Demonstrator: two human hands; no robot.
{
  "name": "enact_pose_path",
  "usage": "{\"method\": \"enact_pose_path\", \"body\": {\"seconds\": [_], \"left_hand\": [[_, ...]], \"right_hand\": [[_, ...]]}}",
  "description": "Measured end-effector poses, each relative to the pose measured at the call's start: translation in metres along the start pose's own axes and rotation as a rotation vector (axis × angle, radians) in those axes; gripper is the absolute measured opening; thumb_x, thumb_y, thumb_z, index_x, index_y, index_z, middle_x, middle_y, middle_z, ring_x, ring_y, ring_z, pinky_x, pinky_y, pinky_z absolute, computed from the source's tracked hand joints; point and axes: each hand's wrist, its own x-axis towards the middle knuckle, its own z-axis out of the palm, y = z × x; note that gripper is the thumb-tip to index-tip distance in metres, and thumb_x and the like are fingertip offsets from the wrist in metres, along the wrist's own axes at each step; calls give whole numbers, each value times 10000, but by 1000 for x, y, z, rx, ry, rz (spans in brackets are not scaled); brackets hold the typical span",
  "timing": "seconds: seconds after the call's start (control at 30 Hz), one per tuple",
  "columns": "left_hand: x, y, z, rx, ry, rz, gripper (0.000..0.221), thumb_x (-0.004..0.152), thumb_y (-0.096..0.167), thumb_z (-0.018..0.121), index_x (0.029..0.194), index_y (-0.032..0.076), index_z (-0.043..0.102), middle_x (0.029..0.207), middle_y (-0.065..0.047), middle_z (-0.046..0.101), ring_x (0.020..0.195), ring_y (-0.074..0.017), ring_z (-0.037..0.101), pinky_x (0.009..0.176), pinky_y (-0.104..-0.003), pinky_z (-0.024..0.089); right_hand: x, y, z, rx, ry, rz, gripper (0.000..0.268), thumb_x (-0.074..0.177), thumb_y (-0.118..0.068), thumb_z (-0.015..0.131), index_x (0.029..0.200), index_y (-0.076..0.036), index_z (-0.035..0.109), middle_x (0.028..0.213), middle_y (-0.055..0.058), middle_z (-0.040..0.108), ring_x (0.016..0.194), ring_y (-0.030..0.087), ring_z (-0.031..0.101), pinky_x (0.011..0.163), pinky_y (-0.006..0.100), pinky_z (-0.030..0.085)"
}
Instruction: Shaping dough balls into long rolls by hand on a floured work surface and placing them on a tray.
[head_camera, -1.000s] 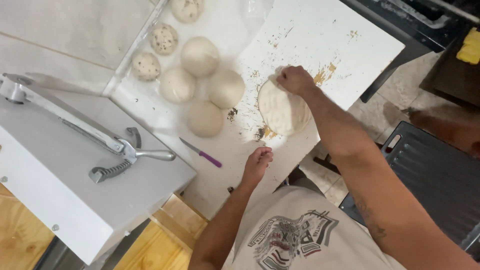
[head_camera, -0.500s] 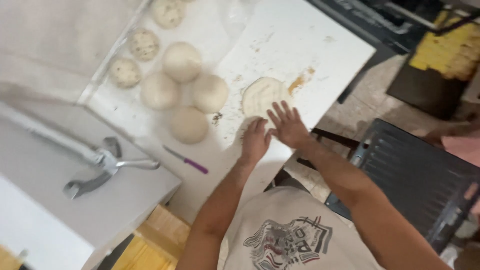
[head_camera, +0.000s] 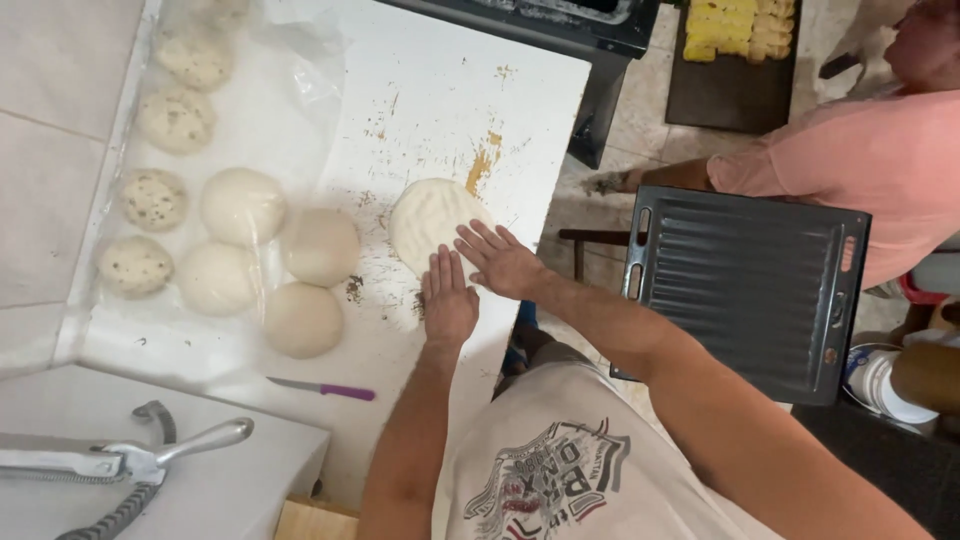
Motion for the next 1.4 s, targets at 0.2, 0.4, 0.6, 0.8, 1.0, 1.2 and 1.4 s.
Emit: {"method": "enact_pose_path", "body": {"seconds": [0.2, 0.4, 0.6, 0.8, 1.0, 1.2, 1.4], "left_hand": [[-6, 3, 20, 75, -32, 9, 821, 913, 359, 505, 1611, 27, 231, 1708, -197, 117, 1580, -370, 104, 1263, -504, 169], [-14, -1, 39, 12, 9, -8, 824, 918, 315, 503, 1626, 35, 186, 1717, -184, 102, 1584, -371, 84, 1257, -519, 163], [-21, 4, 36, -26, -1, -14, 761, 968, 349, 469, 1615, 35, 220, 1707, -183, 161, 1581, -356, 116, 1260, -487, 144], [30, -24, 88, -137, -12, -41, 543, 970, 411, 500, 1451, 159, 515, 1482, -98, 521, 1414, -272, 491, 1108, -461, 405], [53, -34, -74, -375, 254, -380, 639, 989, 198, 541, 1548, -22, 325, 1571, -277, 340, 1470, -417, 367, 1114, -500, 450], [152, -121, 15, -607, 190, -546, 641, 870, 436, 660, 1378, 72, 515, 1243, -173, 590, 1189, -383, 645, 923, -467, 589], [89, -75, -62, -769, 104, -333, 474, 946, 266, 674, 1293, 12, 475, 1287, -283, 597, 1280, -451, 571, 1043, -536, 509]], "right_hand": [[-15, -10, 18, -61, 15, -7, 709, 1066, -528, 324, 1655, -161, 182, 1743, 73, 78, 1596, 315, 64, 1265, 514, 174], [-23, -29, 21, -72, -75, 73, 739, 1056, -522, 341, 1661, -175, 100, 1745, 67, -22, 1593, 313, -32, 1272, 518, 102], [-29, -42, 10, -66, -32, 145, 707, 1044, -472, 399, 1642, -149, 205, 1749, 94, 29, 1598, 328, 17, 1280, 499, 96], [-6, -7, 54, 60, 155, 112, 417, 1002, -399, 556, 1387, -262, 638, 1500, -14, 567, 1455, 214, 469, 1124, 397, 454], [77, 12, -62, 167, 260, 169, 474, 1067, -306, 501, 1510, -141, 515, 1511, 126, 520, 1441, 335, 440, 1084, 491, 485], [158, 44, -64, 337, 67, 286, 553, 999, -448, 593, 1402, -71, 553, 1257, 223, 622, 1207, 415, 619, 914, 528, 571], [105, 32, -81, 345, 38, -76, 439, 991, -359, 580, 1243, 0, 576, 1126, 306, 630, 1106, 505, 626, 940, 604, 518]]}}
